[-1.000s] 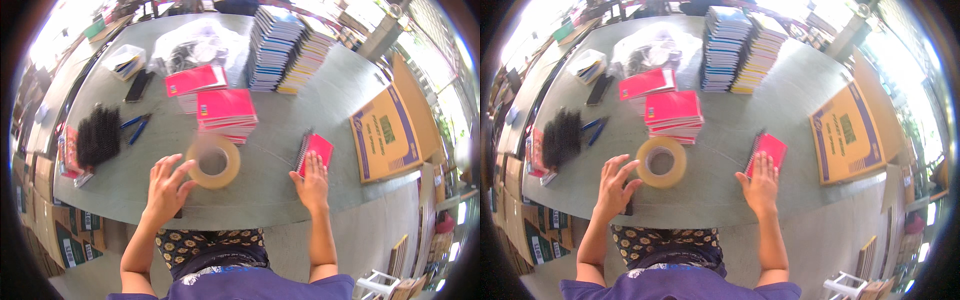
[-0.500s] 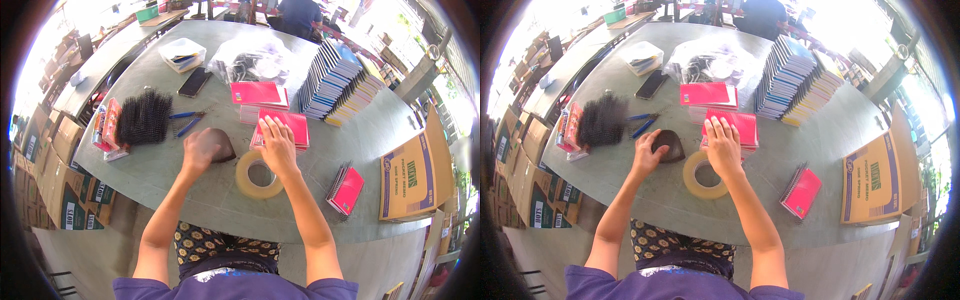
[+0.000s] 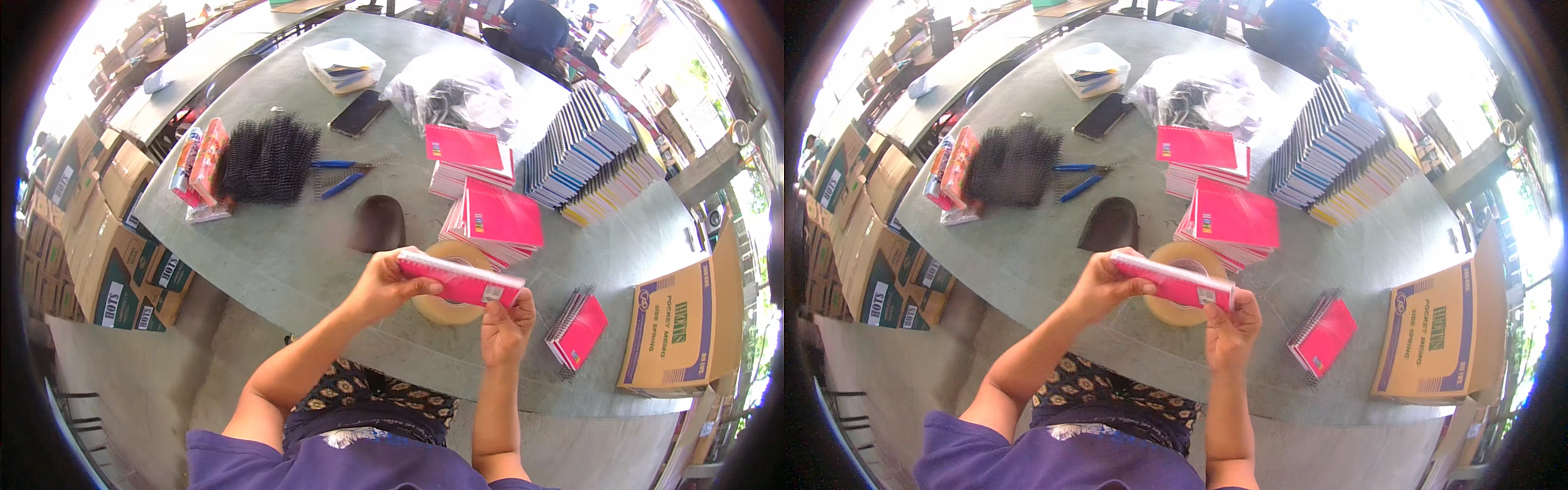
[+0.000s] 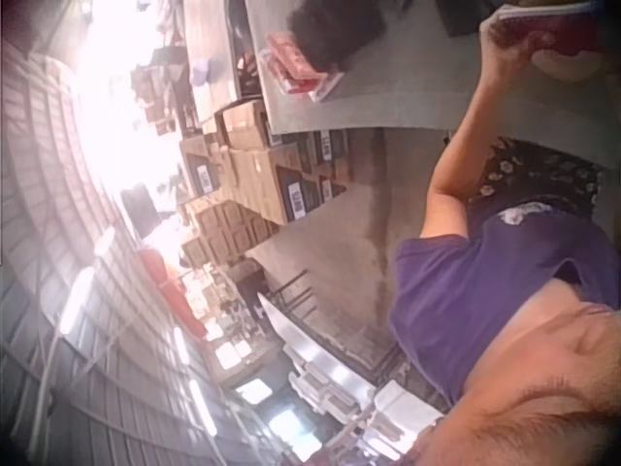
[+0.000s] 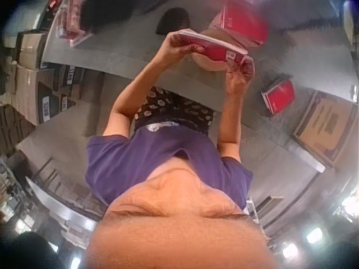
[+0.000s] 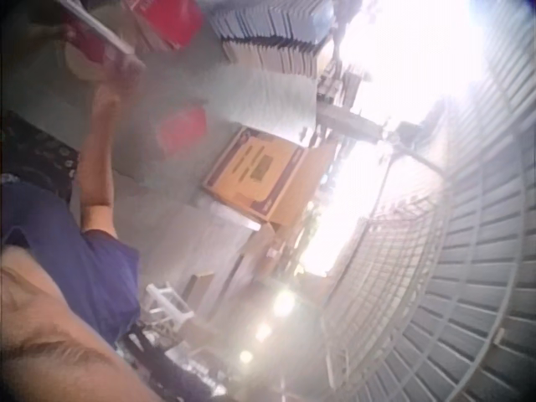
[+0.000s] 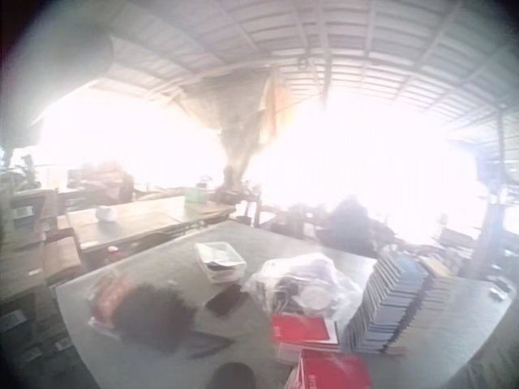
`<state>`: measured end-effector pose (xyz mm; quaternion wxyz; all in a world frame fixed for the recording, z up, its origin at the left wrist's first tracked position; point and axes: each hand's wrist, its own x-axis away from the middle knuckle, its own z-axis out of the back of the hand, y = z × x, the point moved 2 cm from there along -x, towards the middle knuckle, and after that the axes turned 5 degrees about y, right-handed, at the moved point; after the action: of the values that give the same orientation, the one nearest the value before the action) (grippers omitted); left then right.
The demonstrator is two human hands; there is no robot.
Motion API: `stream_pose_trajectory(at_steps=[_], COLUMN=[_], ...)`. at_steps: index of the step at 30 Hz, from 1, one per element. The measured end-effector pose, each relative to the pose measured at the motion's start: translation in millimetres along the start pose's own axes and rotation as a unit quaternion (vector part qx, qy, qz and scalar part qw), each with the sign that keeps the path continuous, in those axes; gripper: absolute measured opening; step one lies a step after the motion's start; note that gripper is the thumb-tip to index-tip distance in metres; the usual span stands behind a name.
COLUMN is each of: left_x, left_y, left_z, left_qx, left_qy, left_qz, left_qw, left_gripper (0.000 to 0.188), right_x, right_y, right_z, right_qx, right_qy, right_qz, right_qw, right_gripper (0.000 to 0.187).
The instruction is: The person repeatedly picks up pink spiral-bound notebooks from a stack, applies clear packing tape to the spine, and places the finished units into a separate stack. The process is repeated for multiple notebooks throughout the clip.
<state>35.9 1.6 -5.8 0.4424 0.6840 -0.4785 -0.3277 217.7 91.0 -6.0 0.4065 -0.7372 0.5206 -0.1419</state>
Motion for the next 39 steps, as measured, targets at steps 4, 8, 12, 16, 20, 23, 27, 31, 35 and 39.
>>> stream_pose_trajectory(at_steps=[4,8,12,16,20,23,27,31,35,39], left_x=[1.0,-4.8,-6.5,-1.5,-2.3,-5.5,-39.8,-55.9,-41.1,-14.6], left_y=[-8.5,-24.4,-27.9,-25.4,4.6,37.6,51.6,19.5,45.1,75.7], left_z=[8.3,4.3,12.3,11.6,8.7,50.4,145.9,161.2,159.0,141.7], left_qx=[-0.118,-0.171,-0.178,-0.249,-0.373,-0.391,-0.553,-0.712,-0.6,-0.356], left_qy=[0.016,0.011,-0.022,-0.02,-0.065,0.011,0.34,0.338,0.413,0.409], left_qz=[-0.025,0.0,-0.039,-0.094,-0.187,-0.192,-0.151,-0.094,-0.241,-0.246], left_qw=[0.993,0.985,0.983,0.964,0.906,0.9,0.745,0.609,0.641,0.803], left_gripper=[0.025,0.019,0.017,0.021,0.022,0.018,0.013,0.021,0.018,0.014], right_x=[-5.6,-2.6,-8.1,-8.2,-11.3,-14.5,-19.4,-24.2,-25.8,-26.5], right_y=[-8.2,25.6,7.5,-14.6,-6.6,-28.6,-13.0,-3.1,-18.3,-11.5], right_z=[6.0,7.6,-10.7,-64.6,-69.5,-69.7,-52.3,-45.7,-49.9,-49.6], right_qx=[0.253,0.343,0.421,0.606,0.691,0.708,0.722,0.739,0.714,0.723], right_qy=[0.003,-0.026,-0.048,-0.113,-0.218,-0.221,-0.176,-0.153,-0.14,-0.17], right_qz=[-0.066,-0.042,0.064,0.311,0.231,0.221,0.248,0.222,0.186,0.186], right_qw=[0.965,0.938,0.903,0.724,0.649,0.633,0.622,0.618,0.66,0.643], right_gripper=[0.027,0.026,0.032,0.036,0.019,0.016,0.016,0.015,0.013,0.013])
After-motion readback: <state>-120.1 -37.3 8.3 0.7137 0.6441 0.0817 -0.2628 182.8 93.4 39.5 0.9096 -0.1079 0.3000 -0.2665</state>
